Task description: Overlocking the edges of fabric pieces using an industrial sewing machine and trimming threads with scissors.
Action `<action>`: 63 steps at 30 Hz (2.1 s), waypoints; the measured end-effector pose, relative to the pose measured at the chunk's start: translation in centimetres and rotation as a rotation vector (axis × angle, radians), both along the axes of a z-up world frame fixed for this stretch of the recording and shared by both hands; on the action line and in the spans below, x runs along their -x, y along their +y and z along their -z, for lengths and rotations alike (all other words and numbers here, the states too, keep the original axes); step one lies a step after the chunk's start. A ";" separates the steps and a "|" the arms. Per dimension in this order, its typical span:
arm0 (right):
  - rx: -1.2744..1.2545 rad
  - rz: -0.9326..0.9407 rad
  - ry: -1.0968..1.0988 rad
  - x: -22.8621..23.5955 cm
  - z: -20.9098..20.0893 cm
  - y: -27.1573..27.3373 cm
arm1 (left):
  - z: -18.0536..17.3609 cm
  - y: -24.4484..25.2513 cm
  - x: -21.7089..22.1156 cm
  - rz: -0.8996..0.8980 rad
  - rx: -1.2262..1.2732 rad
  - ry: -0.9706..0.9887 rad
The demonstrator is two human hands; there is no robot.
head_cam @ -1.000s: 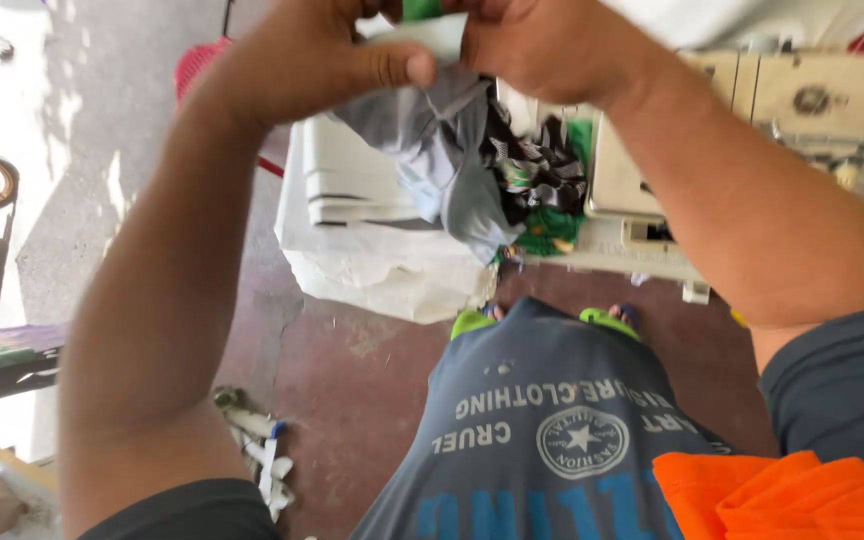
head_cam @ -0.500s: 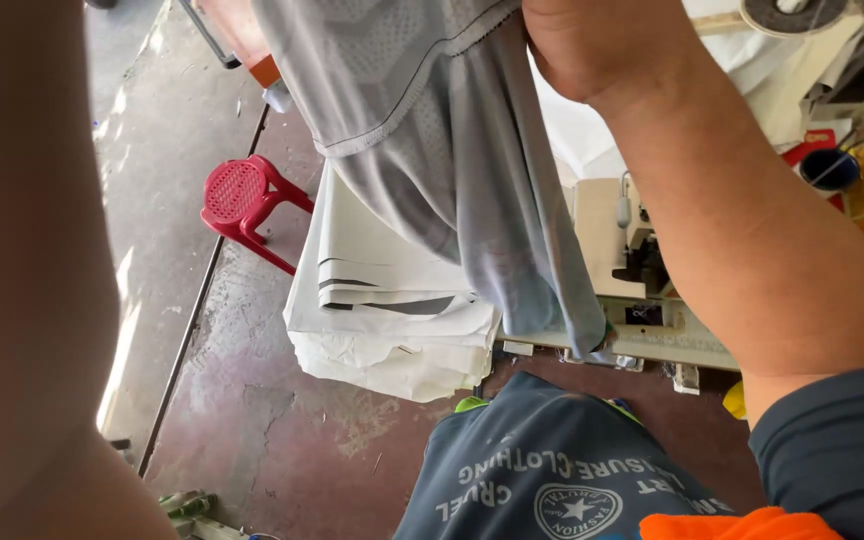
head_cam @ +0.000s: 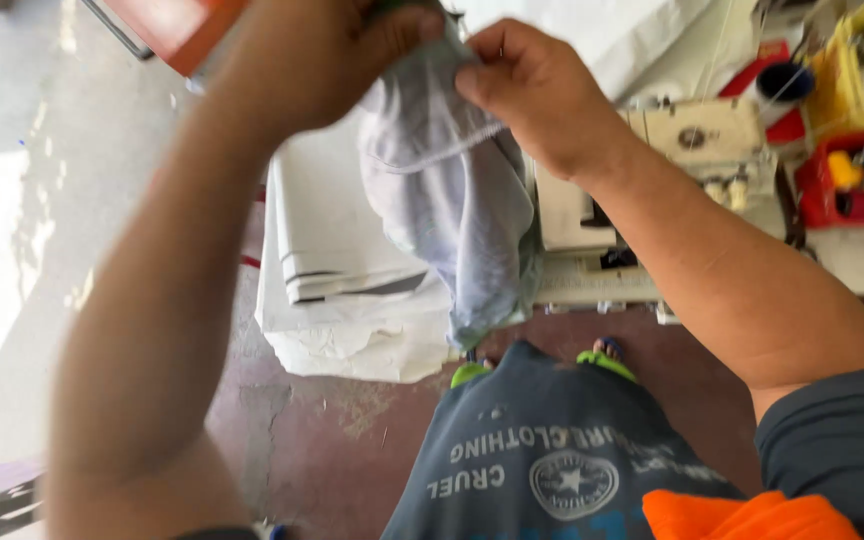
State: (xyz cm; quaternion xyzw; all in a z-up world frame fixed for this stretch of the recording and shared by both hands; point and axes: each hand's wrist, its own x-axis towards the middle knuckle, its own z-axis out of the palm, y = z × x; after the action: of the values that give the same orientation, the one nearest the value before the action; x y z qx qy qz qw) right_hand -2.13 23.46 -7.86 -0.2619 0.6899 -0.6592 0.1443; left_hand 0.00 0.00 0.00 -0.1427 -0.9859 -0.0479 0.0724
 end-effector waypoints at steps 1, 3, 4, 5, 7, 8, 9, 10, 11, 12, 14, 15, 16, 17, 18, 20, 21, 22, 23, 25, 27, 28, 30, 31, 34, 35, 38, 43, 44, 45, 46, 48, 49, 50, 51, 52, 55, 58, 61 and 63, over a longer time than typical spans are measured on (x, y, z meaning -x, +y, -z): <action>0.037 -0.037 -0.085 -0.5 2.7 0.1 | 2.5 0.3 -0.6 0.154 -0.167 0.009; 0.076 -0.058 -0.206 -1.8 8.2 0.7 | 7.9 1.2 -2.0 0.309 -0.348 -0.019; 0.061 -0.059 -0.220 -2.5 10.8 1.2 | 10.5 1.6 -2.7 0.238 -0.460 -0.057; 0.047 -0.055 -0.231 -2.8 12.8 1.3 | 12.5 1.6 -2.9 0.168 -0.568 -0.095; 0.046 -0.035 -0.255 -3.9 15.7 1.8 | 15.2 1.9 -3.8 0.165 -0.648 -0.164; 0.043 -0.034 -0.245 -4.4 17.0 2.2 | 16.3 2.1 -4.2 0.150 -0.723 -0.196; 0.045 -0.015 -0.272 -4.8 17.7 2.6 | 17.3 2.3 -4.3 0.159 -0.725 -0.230; 0.004 0.005 -0.222 -5.3 18.3 3.0 | 18.3 2.5 -4.6 0.194 -0.760 -0.195; -0.036 0.024 -0.162 -5.4 18.8 3.4 | 19.1 2.7 -4.5 0.234 -0.792 -0.150; -0.033 0.043 -0.181 -5.8 19.2 3.8 | 19.5 3.2 -4.8 0.245 -0.791 -0.175; -0.043 0.086 -0.142 -5.8 19.7 4.7 | 20.1 4.1 -4.8 0.220 -0.841 -0.223; -0.042 0.095 -0.154 -5.8 20.0 5.0 | 20.4 4.5 -4.7 0.224 -0.841 -0.238; -0.045 0.126 -0.178 -5.9 20.3 5.3 | 20.6 5.0 -4.6 0.184 -0.853 -0.294; -0.051 0.154 -0.197 -5.7 20.5 5.8 | 20.9 5.6 -4.5 0.144 -0.867 -0.344; -0.053 0.160 -0.204 -5.9 20.9 6.2 | 21.4 5.8 -4.5 0.148 -0.869 -0.353; -0.055 0.120 -0.185 -5.7 21.3 7.0 | 22.1 6.4 -4.2 0.080 -0.876 -0.391; -0.055 0.121 -0.192 -5.8 21.7 7.5 | 22.7 6.8 -4.3 0.078 -0.876 -0.398; -0.080 0.116 -0.214 -5.9 22.1 7.9 | 23.3 7.2 -4.4 0.067 -0.898 -0.418; -0.104 0.109 -0.229 -5.7 22.5 8.2 | 23.7 7.5 -4.4 0.056 -0.919 -0.431; -0.125 0.105 -0.234 -5.6 22.7 9.0 | 24.6 8.4 -4.5 0.008 -0.898 -0.433; -0.147 0.097 -0.241 -5.5 22.9 9.6 | 25.5 9.2 -4.8 -0.044 -0.877 -0.433; -0.140 0.086 -0.228 -5.4 22.9 9.8 | 26.0 9.6 -5.0 -0.092 -0.868 -0.425; -0.134 0.070 -0.213 -5.1 23.1 10.1 | 26.7 10.0 -5.1 -0.143 -0.859 -0.413; -0.141 0.062 -0.200 -5.0 23.2 10.2 | 26.9 10.2 -5.2 -0.131 -0.861 -0.398; -0.165 0.040 -0.179 -4.9 23.4 10.4 | 27.7 10.3 -5.5 -0.124 -0.863 -0.334; -0.183 0.035 -0.175 -5.0 23.4 10.5 | 27.9 10.3 -5.6 -0.123 -0.865 -0.294; -0.234 0.040 -0.144 -5.2 23.0 10.6 | 28.2 10.3 -5.7 -0.062 -0.862 -0.231; -0.236 0.086 -0.116 -5.7 22.9 10.4 | 28.6 10.2 -6.2 0.024 -0.893 -0.156; -0.241 0.096 -0.107 -5.8 22.8 10.3 | 28.7 10.1 -6.3 0.024 -0.891 -0.154; -0.242 0.101 -0.109 -6.0 22.8 10.3 | 28.7 10.0 -6.5 0.028 -0.892 -0.158; -0.235 0.103 -0.141 -6.2 22.8 10.2 | 28.7 10.0 -6.6 0.022 -0.899 -0.168; -0.225 0.108 -0.173 -6.5 22.7 10.1 | 28.6 9.9 -6.8 0.018 -0.903 -0.179; -0.215 0.109 -0.175 -6.6 22.6 10.1 | 28.7 9.9 -6.8 0.021 -0.894 -0.176; -0.205 0.110 -0.177 -6.8 22.5 10.0 | 28.7 9.8 -6.9 0.024 -0.885 -0.174; -0.205 0.113 -0.176 -7.0 22.8 10.0 | 28.7 9.8 -7.0 0.028 -0.885 -0.174; -0.208 0.125 -0.167 -7.3 23.0 9.9 | 28.6 9.8 -7.1 0.031 -0.886 -0.165; -0.122 0.186 -0.112 -7.7 23.6 9.6 | 29.0 10.2 -7.0 0.039 -0.962 -0.097; -0.023 0.243 -0.072 -8.0 23.8 9.6 | 29.1 10.5 -6.9 0.049 -1.030 -0.036; -0.009 0.267 -0.074 -8.2 23.7 9.6 | 29.0 10.5 -6.8 0.066 -1.028 -0.030; -0.004 0.282 -0.076 -8.5 23.5 9.7 | 28.9 10.5 -6.8 0.074 -1.032 -0.032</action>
State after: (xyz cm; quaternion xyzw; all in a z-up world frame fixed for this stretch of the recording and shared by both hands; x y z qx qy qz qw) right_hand 6.36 33.12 -31.33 -0.1369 0.7151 -0.6812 0.0770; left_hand 6.77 10.54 -28.92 -0.1223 -0.8292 -0.5327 0.1167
